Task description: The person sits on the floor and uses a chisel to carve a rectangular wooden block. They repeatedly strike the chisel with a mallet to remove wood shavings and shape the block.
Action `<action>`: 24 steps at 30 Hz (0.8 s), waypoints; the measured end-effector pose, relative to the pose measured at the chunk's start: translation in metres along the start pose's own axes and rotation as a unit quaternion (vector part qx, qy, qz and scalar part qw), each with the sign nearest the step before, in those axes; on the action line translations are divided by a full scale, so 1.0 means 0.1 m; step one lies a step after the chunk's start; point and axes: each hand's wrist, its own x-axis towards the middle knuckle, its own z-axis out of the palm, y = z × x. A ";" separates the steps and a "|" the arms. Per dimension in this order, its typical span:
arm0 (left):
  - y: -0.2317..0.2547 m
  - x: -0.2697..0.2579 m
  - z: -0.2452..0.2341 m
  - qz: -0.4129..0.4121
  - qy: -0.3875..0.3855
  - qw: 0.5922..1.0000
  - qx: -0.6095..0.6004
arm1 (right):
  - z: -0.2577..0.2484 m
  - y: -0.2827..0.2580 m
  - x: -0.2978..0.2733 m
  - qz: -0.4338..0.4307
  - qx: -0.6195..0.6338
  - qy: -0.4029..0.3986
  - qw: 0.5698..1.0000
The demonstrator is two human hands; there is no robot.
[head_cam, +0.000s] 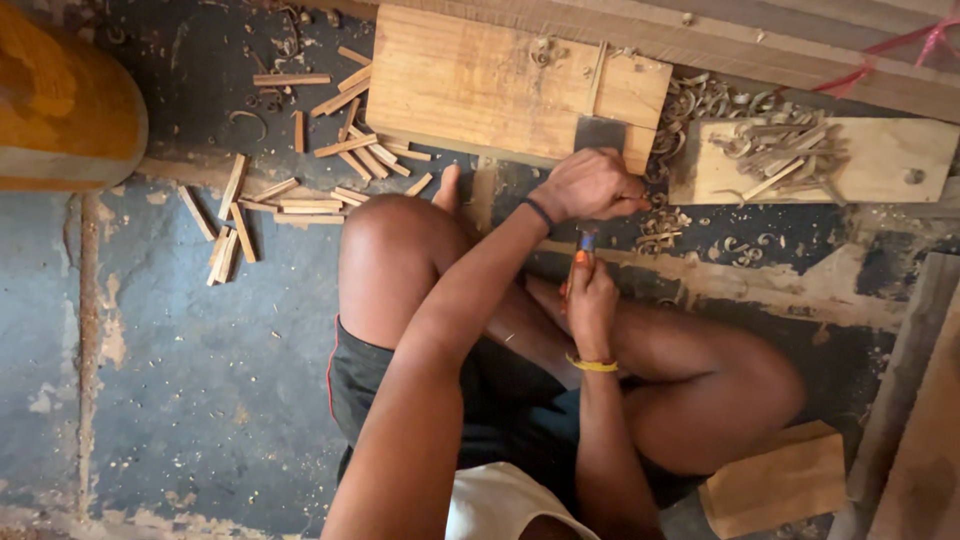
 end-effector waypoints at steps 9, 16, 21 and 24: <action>-0.11 0.11 -0.06 0.004 -0.008 1.000 0.004 | 0.05 -0.07 0.18 -0.011 0.007 -0.008 1.000; -0.54 0.43 -0.14 0.007 0.032 0.999 -0.001 | 0.05 -0.39 0.56 -0.052 -0.035 -0.011 0.998; -0.60 0.34 -0.09 0.023 0.058 0.997 -0.036 | 0.16 -0.29 0.68 -0.053 -0.068 -0.002 0.996; -0.77 0.39 -0.15 0.000 0.027 0.998 -0.050 | 0.22 -0.31 0.74 -0.045 -0.036 -0.005 0.998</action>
